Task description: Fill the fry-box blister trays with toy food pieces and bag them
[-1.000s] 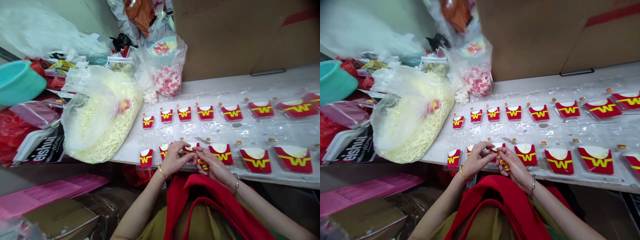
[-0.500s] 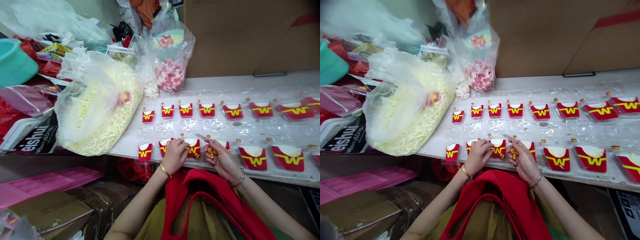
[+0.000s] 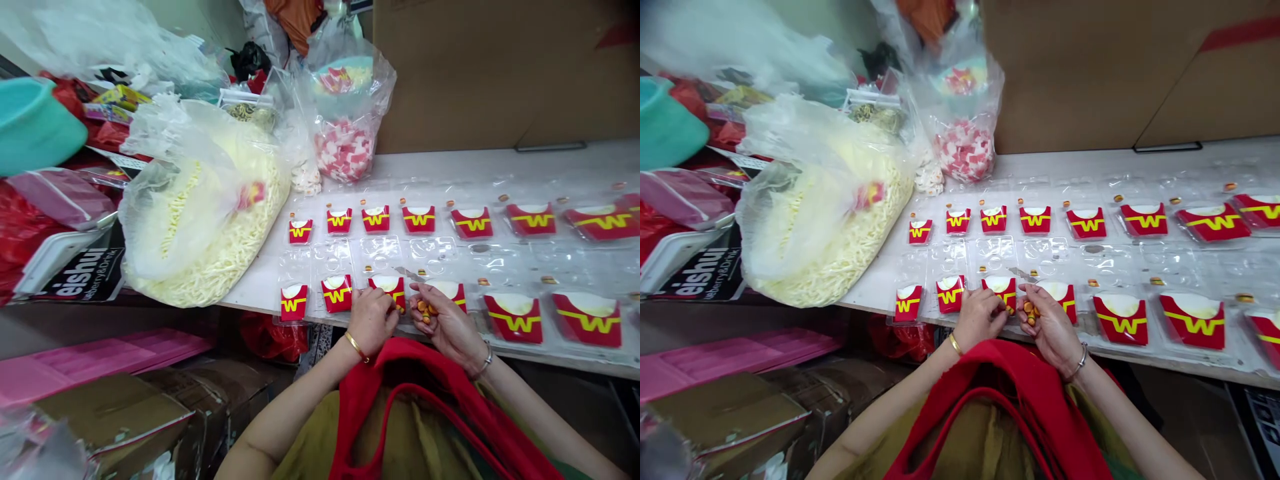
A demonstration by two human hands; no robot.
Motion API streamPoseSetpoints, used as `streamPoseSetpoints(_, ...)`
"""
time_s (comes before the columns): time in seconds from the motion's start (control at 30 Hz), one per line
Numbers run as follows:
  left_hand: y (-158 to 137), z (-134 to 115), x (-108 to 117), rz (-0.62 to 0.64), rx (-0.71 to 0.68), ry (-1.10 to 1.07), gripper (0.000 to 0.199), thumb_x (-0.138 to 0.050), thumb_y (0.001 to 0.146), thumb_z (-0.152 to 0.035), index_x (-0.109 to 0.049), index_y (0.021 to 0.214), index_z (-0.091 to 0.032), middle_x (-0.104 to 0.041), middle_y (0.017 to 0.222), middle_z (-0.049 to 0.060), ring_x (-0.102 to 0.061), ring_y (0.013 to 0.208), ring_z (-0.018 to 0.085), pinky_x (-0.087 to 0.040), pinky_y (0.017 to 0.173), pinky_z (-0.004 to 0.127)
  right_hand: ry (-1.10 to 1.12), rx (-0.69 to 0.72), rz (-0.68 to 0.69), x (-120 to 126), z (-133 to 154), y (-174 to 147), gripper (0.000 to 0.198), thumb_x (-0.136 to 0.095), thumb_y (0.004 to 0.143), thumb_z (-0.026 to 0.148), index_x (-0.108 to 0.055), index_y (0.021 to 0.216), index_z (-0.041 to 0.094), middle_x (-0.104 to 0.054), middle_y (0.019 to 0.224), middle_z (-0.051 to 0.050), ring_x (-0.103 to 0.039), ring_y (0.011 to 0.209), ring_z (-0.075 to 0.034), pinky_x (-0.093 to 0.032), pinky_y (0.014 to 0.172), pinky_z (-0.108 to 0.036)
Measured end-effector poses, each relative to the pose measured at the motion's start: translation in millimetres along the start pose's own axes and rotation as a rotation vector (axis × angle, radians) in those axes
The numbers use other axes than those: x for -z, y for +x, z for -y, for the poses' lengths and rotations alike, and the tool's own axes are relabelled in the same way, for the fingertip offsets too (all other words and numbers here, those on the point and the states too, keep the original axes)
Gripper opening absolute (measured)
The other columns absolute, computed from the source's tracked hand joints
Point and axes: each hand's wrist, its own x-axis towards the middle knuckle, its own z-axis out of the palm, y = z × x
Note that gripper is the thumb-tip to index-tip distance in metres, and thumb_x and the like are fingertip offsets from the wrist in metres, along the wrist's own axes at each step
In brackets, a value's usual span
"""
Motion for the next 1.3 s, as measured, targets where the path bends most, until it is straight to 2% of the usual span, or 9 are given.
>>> streamPoseSetpoints(0.13, 1, 14, 27, -0.096, 0.048, -0.221, 0.010, -0.060, 0.084, -0.027, -0.063, 0.078, -0.020, -0.062, 0.075, 0.001, -0.056, 0.078, 0.016, -0.036, 0.074, 0.034, 0.003, -0.020, 0.013, -4, 0, -3, 0.020, -0.071, 0.079, 0.032, -0.059, 0.092, 0.020, -0.055, 0.073, -0.001, -0.040, 0.052, -0.007, -0.029, 0.037, -0.014)
streamPoseSetpoints(0.3, 0, 77, 92, -0.238, 0.151, -0.218, 0.011, -0.059, 0.085, -0.028, -0.064, 0.082, -0.019, -0.064, 0.079, 0.002, -0.056, 0.074, 0.014, -0.039, 0.075, 0.031, -0.030, -0.052, 0.036, -6, 1, -6, 0.018, -0.073, 0.074, 0.018, -0.064, 0.090, 0.016, -0.060, 0.082, -0.005, -0.051, 0.067, -0.010, -0.043, 0.050, -0.015)
streamPoseSetpoints(0.4, 2, 113, 112, -0.167, 0.179, -0.017, 0.009, -0.060, 0.083, -0.026, -0.064, 0.080, -0.019, -0.064, 0.079, 0.000, -0.056, 0.075, 0.014, -0.034, 0.080, 0.034, -0.086, -0.089, 0.071, -10, -3, -6, 0.022, -0.074, 0.076, 0.022, -0.064, 0.095, 0.016, -0.061, 0.082, -0.005, -0.052, 0.067, -0.011, -0.044, 0.052, -0.016)
streamPoseSetpoints(0.53, 13, 133, 113, -0.002, 0.116, 0.154, 0.008, -0.058, 0.082, -0.022, -0.065, 0.081, -0.019, -0.064, 0.082, 0.000, -0.057, 0.081, 0.017, -0.030, 0.079, 0.036, -0.096, -0.145, 0.130, -18, -11, -3, 0.025, -0.075, 0.077, 0.029, -0.061, 0.096, 0.018, -0.064, 0.088, -0.006, -0.051, 0.063, -0.010, -0.041, 0.048, -0.016)
streamPoseSetpoints(0.77, 15, 123, 93, 0.068, -0.061, 0.593, 0.019, -0.049, 0.088, -0.019, -0.064, 0.078, -0.016, -0.061, 0.087, 0.009, -0.051, 0.089, 0.024, -0.030, 0.076, 0.040, -0.127, -0.213, 0.173, -30, -22, 3, 0.035, -0.079, 0.072, 0.039, -0.056, 0.087, 0.018, -0.067, 0.086, -0.006, -0.052, 0.058, -0.009, -0.038, 0.048, -0.018)
streamPoseSetpoints(0.93, 1, 110, 81, 0.008, 0.020, 0.673, 0.022, -0.042, 0.090, -0.012, -0.063, 0.096, -0.012, -0.059, 0.091, 0.011, -0.050, 0.091, 0.027, -0.033, 0.077, 0.042, -0.167, -0.181, 0.226, -44, -27, 12, 0.040, -0.078, 0.072, 0.037, -0.052, 0.097, 0.019, -0.067, 0.088, -0.005, -0.051, 0.058, -0.009, -0.036, 0.046, -0.018)
streamPoseSetpoints(1.07, -11, 92, 90, -0.034, 0.036, 0.347, 0.030, -0.046, 0.092, -0.024, -0.053, 0.120, -0.016, -0.059, 0.104, 0.011, -0.053, 0.095, 0.024, -0.036, 0.078, 0.039, -0.162, -0.164, 0.219, -63, -28, 15, 0.045, -0.077, 0.072, 0.035, -0.049, 0.104, 0.021, -0.065, 0.086, -0.002, -0.052, 0.056, -0.009, -0.034, 0.045, -0.019)
streamPoseSetpoints(1.2, -33, 65, 92, -0.058, -0.056, -0.155, 0.022, -0.052, 0.091, -0.038, -0.059, 0.102, -0.020, -0.061, 0.100, 0.006, -0.054, 0.096, 0.019, -0.039, 0.082, 0.032, -0.125, -0.183, 0.267, -84, -32, 13, 0.054, -0.079, 0.070, 0.032, -0.046, 0.112, 0.022, -0.060, 0.072, 0.003, -0.051, 0.055, -0.010, -0.034, 0.044, -0.018)
streamPoseSetpoints(1.3, -48, 57, 88, -0.122, -0.003, -0.222, 0.017, -0.052, 0.091, -0.033, -0.061, 0.089, -0.019, -0.061, 0.092, 0.005, -0.055, 0.093, 0.018, -0.039, 0.084, 0.032, -0.069, -0.229, 0.315, -97, -39, 11, 0.058, -0.076, 0.073, 0.028, -0.042, 0.119, 0.022, -0.058, 0.071, 0.003, -0.051, 0.056, -0.010, -0.035, 0.045, -0.018)
